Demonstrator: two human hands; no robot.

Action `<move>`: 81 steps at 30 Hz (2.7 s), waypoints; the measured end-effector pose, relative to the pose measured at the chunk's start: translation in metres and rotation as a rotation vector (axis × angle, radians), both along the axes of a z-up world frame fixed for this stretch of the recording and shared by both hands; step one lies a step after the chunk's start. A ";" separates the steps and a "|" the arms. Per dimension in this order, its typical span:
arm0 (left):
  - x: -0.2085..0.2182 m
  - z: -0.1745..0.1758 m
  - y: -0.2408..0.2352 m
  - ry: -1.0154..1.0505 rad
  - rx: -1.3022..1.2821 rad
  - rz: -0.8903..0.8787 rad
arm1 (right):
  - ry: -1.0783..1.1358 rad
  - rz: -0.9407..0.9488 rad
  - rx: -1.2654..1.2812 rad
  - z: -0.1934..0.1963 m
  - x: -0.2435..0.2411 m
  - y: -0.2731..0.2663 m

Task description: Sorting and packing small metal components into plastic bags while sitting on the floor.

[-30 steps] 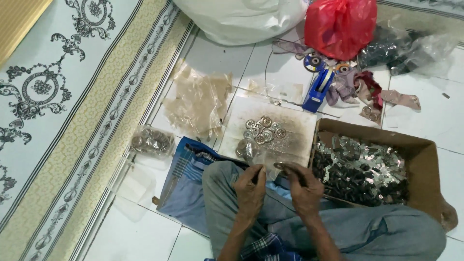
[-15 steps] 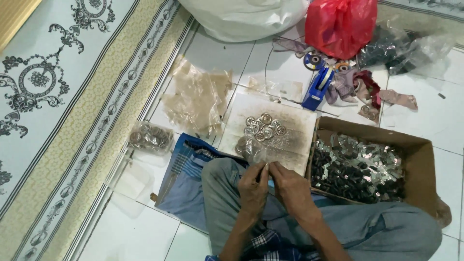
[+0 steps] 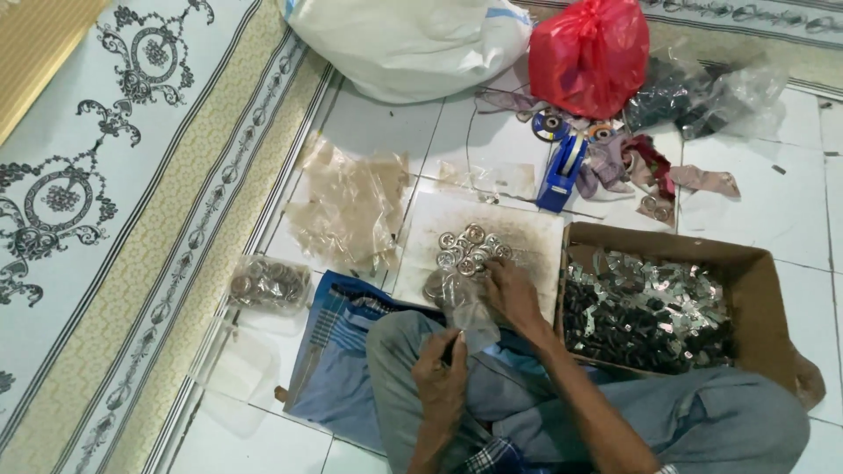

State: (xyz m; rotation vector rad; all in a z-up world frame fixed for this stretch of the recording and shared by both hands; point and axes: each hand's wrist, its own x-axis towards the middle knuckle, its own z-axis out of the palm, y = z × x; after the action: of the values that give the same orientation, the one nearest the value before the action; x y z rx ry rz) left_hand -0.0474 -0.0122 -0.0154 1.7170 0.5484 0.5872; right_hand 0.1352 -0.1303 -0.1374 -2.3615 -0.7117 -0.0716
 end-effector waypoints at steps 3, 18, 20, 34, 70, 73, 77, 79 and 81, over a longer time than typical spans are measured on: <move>-0.005 -0.015 -0.002 0.029 0.141 0.013 | 0.001 -0.084 -0.112 -0.001 0.013 0.042; -0.005 -0.013 -0.001 0.033 0.037 -0.023 | 0.639 -0.410 0.918 -0.024 0.009 -0.016; -0.004 -0.011 -0.005 0.035 -0.001 -0.019 | 0.717 -0.398 0.977 -0.024 0.009 -0.020; -0.004 -0.004 -0.012 0.063 0.045 -0.039 | 0.811 -0.315 0.753 0.028 -0.008 -0.013; 0.055 0.013 0.015 -0.011 0.118 -0.059 | 0.594 -0.335 0.812 0.070 -0.030 -0.026; 0.059 0.031 0.013 -0.122 0.024 -0.089 | 0.503 -0.338 0.937 0.129 -0.060 -0.018; 0.058 0.054 0.016 -0.161 0.072 -0.145 | 0.380 -0.097 0.610 0.146 -0.078 -0.005; 0.060 0.055 0.019 -0.180 0.071 -0.160 | 0.171 0.001 0.393 0.135 -0.073 -0.003; 0.058 0.051 0.023 -0.158 0.157 -0.168 | -0.110 0.054 0.078 0.124 -0.070 -0.004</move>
State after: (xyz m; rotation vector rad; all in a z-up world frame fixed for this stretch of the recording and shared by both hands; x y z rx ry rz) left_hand 0.0106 0.0104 0.0355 1.8247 0.2480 0.6517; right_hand 0.0653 -0.1347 -0.0134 -2.2768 -0.8101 -0.2039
